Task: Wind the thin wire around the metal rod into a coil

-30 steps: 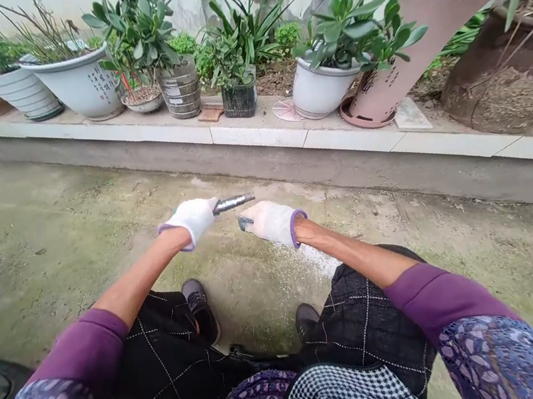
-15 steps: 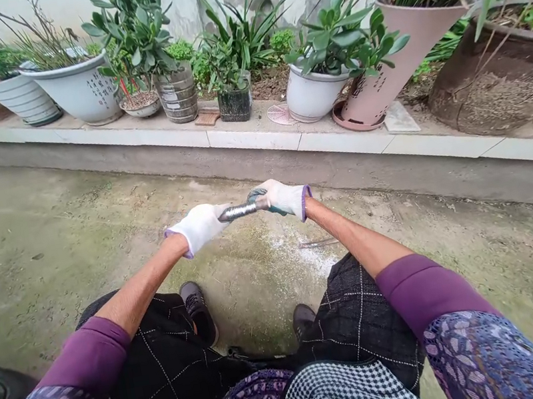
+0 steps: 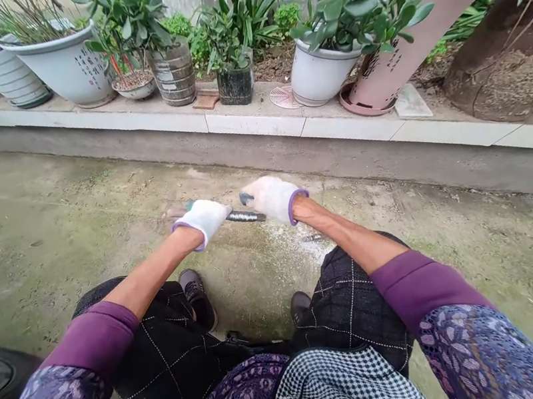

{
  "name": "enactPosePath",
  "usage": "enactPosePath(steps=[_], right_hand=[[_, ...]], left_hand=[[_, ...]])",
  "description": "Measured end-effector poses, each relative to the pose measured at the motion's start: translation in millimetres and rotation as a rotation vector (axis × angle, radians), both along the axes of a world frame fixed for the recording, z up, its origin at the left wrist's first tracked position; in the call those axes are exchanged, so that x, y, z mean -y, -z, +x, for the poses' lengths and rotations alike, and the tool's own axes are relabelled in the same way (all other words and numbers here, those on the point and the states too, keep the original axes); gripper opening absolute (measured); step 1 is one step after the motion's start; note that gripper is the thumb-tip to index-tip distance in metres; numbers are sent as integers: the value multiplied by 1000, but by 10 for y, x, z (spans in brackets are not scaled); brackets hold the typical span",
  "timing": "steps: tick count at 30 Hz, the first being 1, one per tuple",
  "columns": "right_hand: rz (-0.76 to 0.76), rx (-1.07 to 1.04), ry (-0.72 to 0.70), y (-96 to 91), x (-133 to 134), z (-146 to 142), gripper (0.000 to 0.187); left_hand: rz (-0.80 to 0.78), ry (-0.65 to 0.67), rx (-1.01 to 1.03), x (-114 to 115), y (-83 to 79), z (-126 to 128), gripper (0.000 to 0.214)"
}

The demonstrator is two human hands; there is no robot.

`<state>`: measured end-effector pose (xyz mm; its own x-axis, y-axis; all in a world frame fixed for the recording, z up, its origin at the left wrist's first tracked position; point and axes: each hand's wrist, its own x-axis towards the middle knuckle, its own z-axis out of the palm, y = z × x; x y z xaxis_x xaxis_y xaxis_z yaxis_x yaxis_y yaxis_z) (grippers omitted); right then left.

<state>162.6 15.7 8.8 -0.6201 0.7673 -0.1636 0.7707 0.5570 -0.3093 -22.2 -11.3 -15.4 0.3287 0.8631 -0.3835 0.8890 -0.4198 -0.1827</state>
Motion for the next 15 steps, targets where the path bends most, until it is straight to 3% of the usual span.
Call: enactPosePath(steps=[4,8,12,15], right_hand=[[-146,-195,67,2,-216,102,26],[-417,-410,229,-49,-200,103,25],[-659,-518,276,-11,-73,-18,30],[-511,-480,240,34,43,-158,27]], left_hand=[[48,79,47,41,-172,7,35],[67,-13,115,73,-455,-97,32],[125,-97,241,59,-530,-187,34],[173,-167,275,-8,-453,-240,35]])
